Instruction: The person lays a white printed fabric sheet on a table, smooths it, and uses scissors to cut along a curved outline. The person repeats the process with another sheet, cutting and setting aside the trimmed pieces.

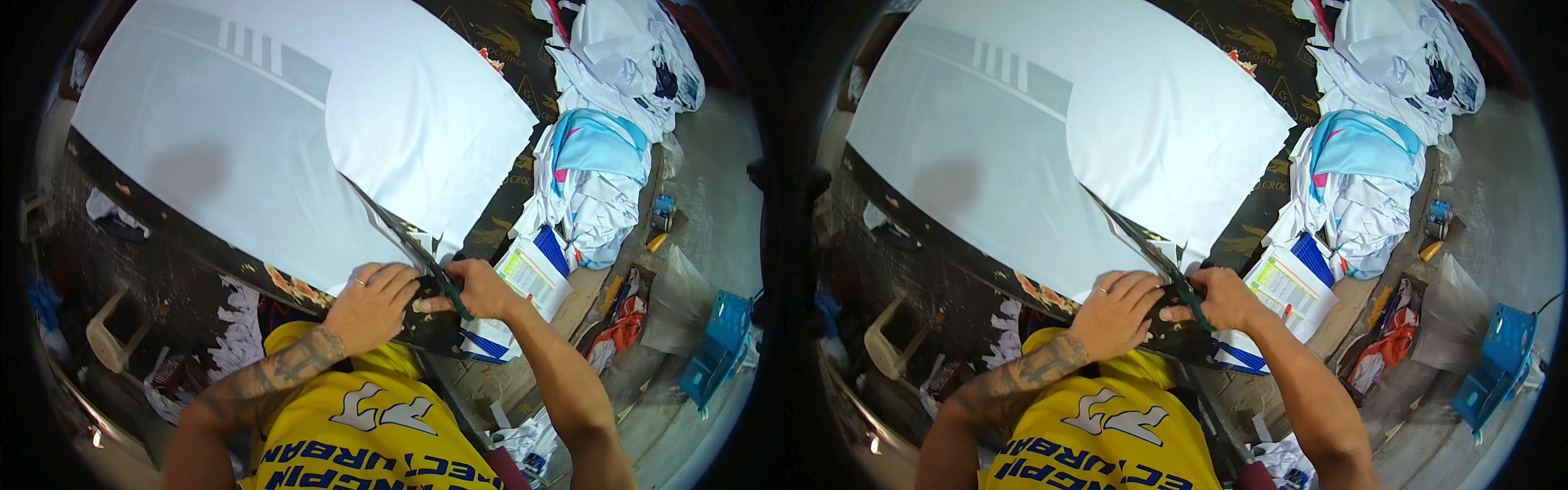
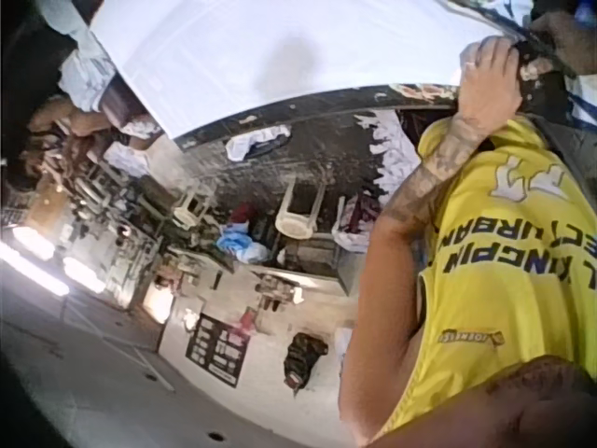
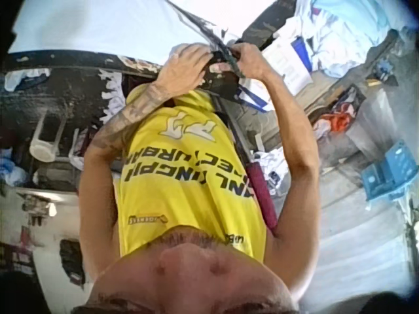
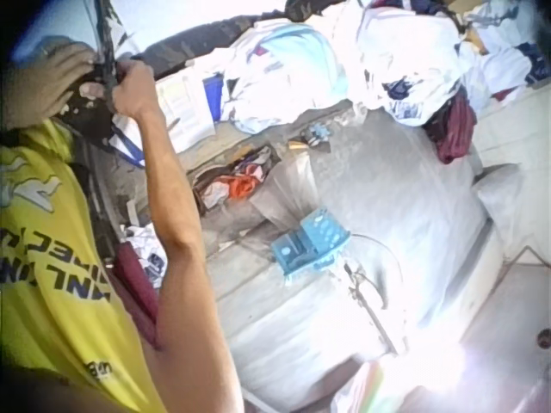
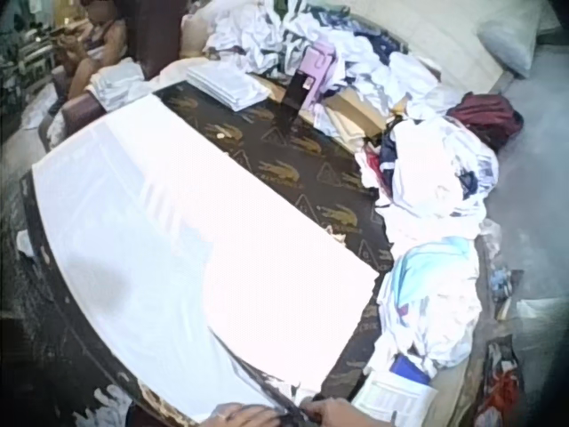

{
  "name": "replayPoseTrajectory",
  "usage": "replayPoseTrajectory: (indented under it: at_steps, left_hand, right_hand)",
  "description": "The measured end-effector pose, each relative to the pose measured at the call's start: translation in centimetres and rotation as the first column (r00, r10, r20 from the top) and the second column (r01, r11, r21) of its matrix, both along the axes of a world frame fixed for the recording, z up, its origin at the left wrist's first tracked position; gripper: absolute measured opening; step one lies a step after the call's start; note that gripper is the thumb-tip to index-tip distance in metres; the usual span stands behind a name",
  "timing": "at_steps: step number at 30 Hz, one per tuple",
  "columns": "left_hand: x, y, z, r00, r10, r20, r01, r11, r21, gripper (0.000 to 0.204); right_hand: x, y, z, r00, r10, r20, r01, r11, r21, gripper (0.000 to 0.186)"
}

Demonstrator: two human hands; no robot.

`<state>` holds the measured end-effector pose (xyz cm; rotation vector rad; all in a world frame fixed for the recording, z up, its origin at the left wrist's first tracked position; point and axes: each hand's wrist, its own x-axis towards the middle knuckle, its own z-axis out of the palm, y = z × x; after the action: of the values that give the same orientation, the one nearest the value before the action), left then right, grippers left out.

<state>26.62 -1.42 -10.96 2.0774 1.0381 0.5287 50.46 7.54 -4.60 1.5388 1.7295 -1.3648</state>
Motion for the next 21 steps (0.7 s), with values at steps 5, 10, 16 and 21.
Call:
replayPoseTrajectory:
  at_steps: [5,10,16,21]
  left_hand:
    - [-8.2,2.5,3.9,0.999,0.036,-0.004,-0.036,0.997,-0.064,0.034]
    - [-17.0,5.8,3.1,0.996,-0.082,-0.039,0.07,0.969,-0.238,0.02]
    - [-19.4,8.1,0.8,0.95,-0.306,0.059,0.31,0.909,-0.279,0.021]
    - [-19.9,9.2,0.7,0.921,-0.373,0.107,0.387,0.863,-0.324,0.023]
  right_hand:
    - [-3.7,-2.6,0.3,0.967,-0.251,-0.047,0.248,0.967,-0.054,0.075]
    - [-8.9,-3.9,0.9,0.92,-0.376,0.113,0.39,0.908,-0.151,0.075]
    - [-15.2,-4.9,0.4,0.771,-0.634,-0.057,0.633,0.773,-0.039,0.073]
    - [-18.8,-3.5,-0.4,0.68,-0.727,-0.096,0.729,0.684,-0.015,0.073]
